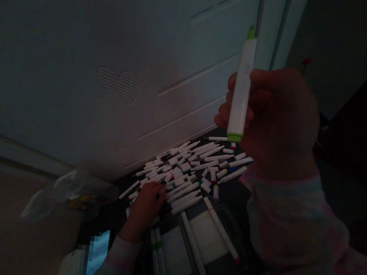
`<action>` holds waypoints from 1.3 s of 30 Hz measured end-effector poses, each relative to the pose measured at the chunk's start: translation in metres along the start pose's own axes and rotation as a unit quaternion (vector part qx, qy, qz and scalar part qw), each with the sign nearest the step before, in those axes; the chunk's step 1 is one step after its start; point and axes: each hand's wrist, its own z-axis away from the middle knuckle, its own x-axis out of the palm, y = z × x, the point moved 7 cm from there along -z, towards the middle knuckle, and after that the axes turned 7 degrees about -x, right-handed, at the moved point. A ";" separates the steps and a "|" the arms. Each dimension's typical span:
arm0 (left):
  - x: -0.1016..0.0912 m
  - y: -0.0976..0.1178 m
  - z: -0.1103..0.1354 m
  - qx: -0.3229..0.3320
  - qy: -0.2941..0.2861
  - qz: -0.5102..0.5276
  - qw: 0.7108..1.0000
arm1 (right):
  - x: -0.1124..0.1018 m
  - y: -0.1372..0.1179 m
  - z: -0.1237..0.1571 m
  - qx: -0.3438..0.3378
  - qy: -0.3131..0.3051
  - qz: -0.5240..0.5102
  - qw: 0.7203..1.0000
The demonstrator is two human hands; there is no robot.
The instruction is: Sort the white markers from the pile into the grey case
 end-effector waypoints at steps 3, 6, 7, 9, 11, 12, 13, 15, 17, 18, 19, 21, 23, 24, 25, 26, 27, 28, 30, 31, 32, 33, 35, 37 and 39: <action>-0.005 0.005 -0.002 0.003 -0.007 -0.006 1.000 | 0.000 0.000 0.000 -0.003 -0.003 -0.007 1.000; -0.009 0.017 -0.008 0.020 -0.019 -0.013 1.000 | 0.000 -0.001 0.000 -0.005 -0.001 -0.012 1.000; -0.011 0.024 -0.011 0.028 -0.022 -0.016 0.999 | 0.000 0.000 0.001 0.001 0.003 -0.012 1.000; -0.013 0.039 -0.019 0.043 -0.030 -0.024 0.998 | -0.002 0.001 0.002 0.014 0.014 -0.012 1.000; -0.013 0.058 -0.030 0.055 -0.042 -0.034 0.997 | -0.002 0.002 0.003 0.024 0.015 -0.015 0.999; -0.012 0.067 -0.037 0.057 -0.048 -0.040 0.996 | -0.002 0.002 0.003 0.024 0.011 -0.018 0.999; -0.011 0.076 -0.044 0.055 -0.050 -0.045 0.996 | -0.001 0.002 0.004 0.024 0.007 -0.021 0.999; -0.004 0.093 -0.058 0.059 -0.075 -0.054 0.994 | 0.000 0.004 0.004 0.027 -0.006 -0.024 0.999; 0.006 0.106 -0.069 0.058 -0.096 -0.065 0.992 | 0.000 0.006 0.004 0.029 -0.014 -0.025 0.999; 0.011 0.111 -0.072 0.054 -0.105 -0.071 0.991 | 0.000 0.007 0.004 0.030 -0.014 -0.024 0.999; 0.015 0.114 -0.075 0.047 -0.109 -0.078 0.990 | -0.001 0.009 0.004 0.031 -0.013 -0.024 0.999; 0.023 0.119 -0.078 0.032 -0.113 -0.091 0.989 | -0.002 0.011 0.003 0.033 -0.006 -0.024 0.999; 0.028 0.122 -0.078 0.018 -0.113 -0.100 0.988 | -0.003 0.011 0.003 0.025 -0.005 -0.025 0.999; 0.030 0.123 -0.078 0.014 -0.115 -0.102 0.988 | -0.003 0.010 0.003 0.020 -0.005 -0.024 1.000; 0.032 0.124 -0.079 0.010 -0.117 -0.103 0.988 | -0.004 0.009 0.003 0.016 -0.004 -0.020 1.000; 0.033 0.125 -0.079 0.007 -0.119 -0.102 0.988 | -0.004 0.008 0.003 0.013 -0.003 -0.014 1.000; 0.035 0.125 -0.079 0.002 -0.120 -0.101 0.988 | -0.005 0.007 0.003 0.013 -0.001 -0.007 1.000; 0.036 0.126 -0.080 -0.003 -0.120 -0.098 0.988 | -0.006 0.007 0.003 0.015 0.002 0.000 1.000; 0.038 0.125 -0.081 -0.016 -0.114 -0.090 0.989 | -0.008 0.006 0.003 0.020 0.008 0.006 1.000; 0.038 0.124 -0.081 -0.022 -0.110 -0.084 0.990 | -0.008 0.006 0.003 0.022 0.011 0.005 1.000; 0.038 0.123 -0.081 -0.028 -0.104 -0.078 0.991 | -0.009 0.007 0.003 0.025 0.014 0.002 1.000; 0.036 0.122 -0.081 -0.032 -0.097 -0.071 0.992 | -0.010 0.007 0.003 0.028 0.018 -0.001 0.999; 0.028 0.120 -0.079 -0.038 -0.076 -0.056 0.995 | -0.012 0.007 0.002 0.028 0.027 -0.007 0.999; 0.013 0.118 -0.073 -0.033 -0.044 -0.040 0.998 | -0.014 0.006 0.002 0.026 0.035 -0.009 0.999; -0.008 0.120 -0.062 -0.011 -0.007 -0.019 1.000 | -0.015 0.005 0.002 0.026 0.038 -0.009 0.999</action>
